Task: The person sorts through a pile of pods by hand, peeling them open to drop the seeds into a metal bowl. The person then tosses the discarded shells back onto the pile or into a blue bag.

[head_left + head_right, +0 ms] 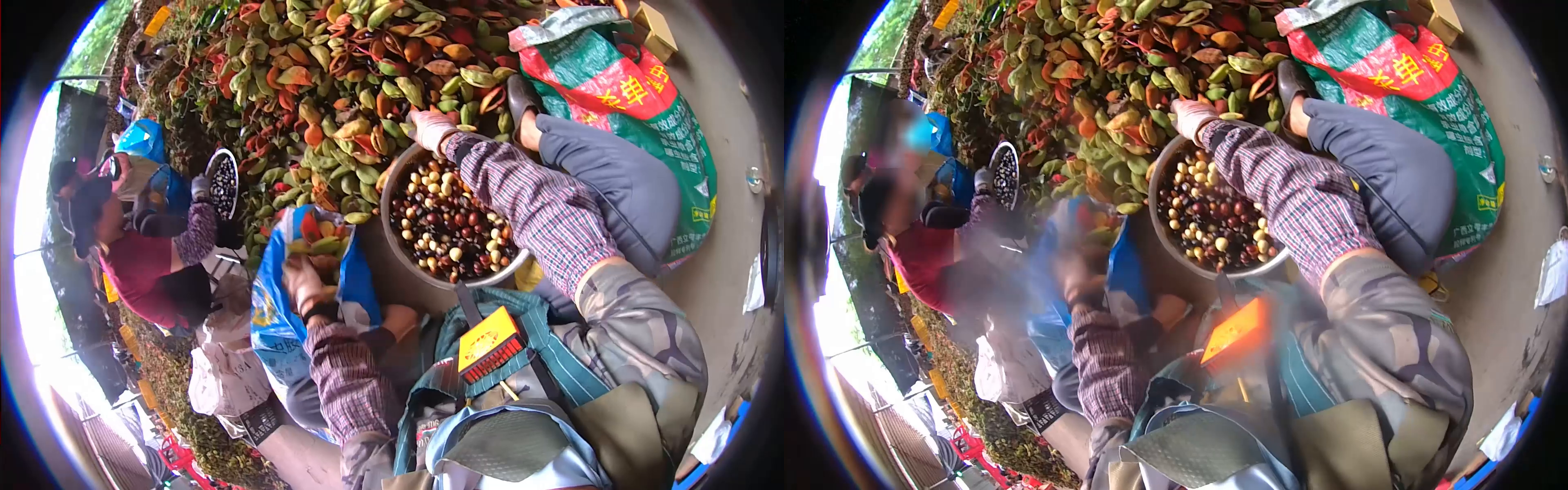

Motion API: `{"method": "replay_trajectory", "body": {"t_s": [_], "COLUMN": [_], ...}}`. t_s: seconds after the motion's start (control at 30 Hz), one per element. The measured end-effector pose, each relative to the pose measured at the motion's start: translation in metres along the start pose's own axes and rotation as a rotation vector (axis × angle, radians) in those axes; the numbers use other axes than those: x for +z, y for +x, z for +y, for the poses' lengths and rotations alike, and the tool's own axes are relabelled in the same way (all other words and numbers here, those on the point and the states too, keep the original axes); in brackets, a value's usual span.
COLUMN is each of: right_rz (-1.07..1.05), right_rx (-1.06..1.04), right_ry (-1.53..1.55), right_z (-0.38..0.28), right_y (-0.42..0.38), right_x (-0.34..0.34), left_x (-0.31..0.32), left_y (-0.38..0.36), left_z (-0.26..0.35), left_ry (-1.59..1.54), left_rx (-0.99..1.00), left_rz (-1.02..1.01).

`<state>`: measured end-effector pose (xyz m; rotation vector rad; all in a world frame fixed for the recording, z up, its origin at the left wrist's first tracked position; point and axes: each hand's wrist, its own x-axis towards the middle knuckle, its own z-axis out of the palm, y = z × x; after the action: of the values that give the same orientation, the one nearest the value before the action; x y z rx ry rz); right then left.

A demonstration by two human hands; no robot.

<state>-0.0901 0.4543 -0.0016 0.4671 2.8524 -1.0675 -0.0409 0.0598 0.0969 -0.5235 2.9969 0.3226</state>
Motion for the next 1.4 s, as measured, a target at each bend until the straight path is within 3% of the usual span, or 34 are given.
{"method": "replay_trajectory", "body": {"t_s": [0.03,0.07,0.13,0.2,0.27,0.3,0.37,0.43,0.47,0.5,0.53,0.63,0.7,0.8,0.93,1.0,1.07,1.13,1.2,1.23,1.27,1.3,1.37,1.4], "right_rz": [-0.009,-0.07,-0.175,-0.238,-0.17,-0.192,-0.318,-0.475,-0.59,-0.657,-0.549,-0.357,-0.207,-0.112,0.036,-0.034,0.032,0.01,0.01,-0.056,-0.095,-0.356,-0.316,-0.2], "right_rx": [0.005,-0.012,-0.006,0.096,-0.001,-0.048,-0.205,-0.265,-0.244,-0.153,-0.243,-0.183,-0.324,-0.321,-0.402,-0.312,-0.358,-0.27,-0.298,-0.376,-0.525,-0.552,-0.513,-0.451], "right_ry": [-0.099,-0.143,-0.221,-0.148,0.063,0.237,0.475,0.596,0.663,0.651,0.704,0.825,0.85,0.666,0.479,0.455,0.424,0.395,0.548,0.837,0.918,1.025,1.046,1.09], "right_z": [0.002,0.008,0.021,0.014,0.006,-0.009,-0.042,-0.072,-0.085,-0.099,-0.099,-0.107,-0.1,-0.109,-0.118,-0.121,-0.12,-0.121,-0.099,-0.089,-0.088,-0.088,-0.085,-0.084], "right_y": [0.019,0.037,0.061,0.065,0.07,0.059,0.031,-0.006,-0.023,-0.039,-0.045,-0.077,-0.086,-0.119,-0.141,-0.147,-0.155,-0.159,-0.143,-0.129,-0.132,-0.124,-0.121,-0.125], "right_x": [0.01,0.023,0.054,0.044,0.042,0.027,0.004,-0.013,-0.017,-0.017,0.008,0.02,0.051,0.038,0.044,0.041,0.041,0.043,0.074,0.096,0.083,0.085,0.096,0.111], "left_x": [0.02,0.041,0.008,0.013,0.02,0.012,0.034,0.04,0.05,0.06,0.065,0.067,0.067,0.098,0.085,0.08,0.074,0.064,0.067,0.065,0.059,0.051,0.08,0.092], "left_y": [0.011,0.021,-0.019,-0.024,-0.035,-0.049,-0.044,-0.057,-0.057,-0.058,-0.061,-0.075,-0.085,-0.082,-0.1,-0.106,-0.109,-0.112,-0.109,-0.105,-0.105,-0.107,-0.094,-0.092], "left_z": [-0.035,-0.068,-0.011,0.011,0.045,0.073,0.097,0.13,0.136,0.137,0.139,0.138,0.134,0.111,0.094,0.091,0.097,0.098,0.092,0.091,0.086,0.086,0.089,0.085], "left_ry": [0.017,0.111,-0.003,-0.008,-0.341,-0.406,-0.761,-0.837,-0.981,-0.865,-0.912,-1.319,-1.512,-1.855,-1.837,-1.941,-2.086,-1.976,-1.635,-1.455,-1.216,-0.99,-0.842,-0.861], "left_rx": [0.143,0.133,0.136,0.405,0.514,0.475,0.597,0.529,0.529,0.543,0.503,0.252,0.206,0.273,0.181,-0.019,-0.283,-0.363,-0.058,0.089,0.282,0.49,0.707,0.631], "left_rz": [0.174,0.195,0.13,0.095,0.018,-0.061,-0.209,-0.22,-0.321,-0.221,-0.251,-0.503,-0.512,-0.568,-0.501,-0.562,-0.607,-0.612,-0.447,-0.365,-0.278,-0.184,-0.125,-0.143]}}
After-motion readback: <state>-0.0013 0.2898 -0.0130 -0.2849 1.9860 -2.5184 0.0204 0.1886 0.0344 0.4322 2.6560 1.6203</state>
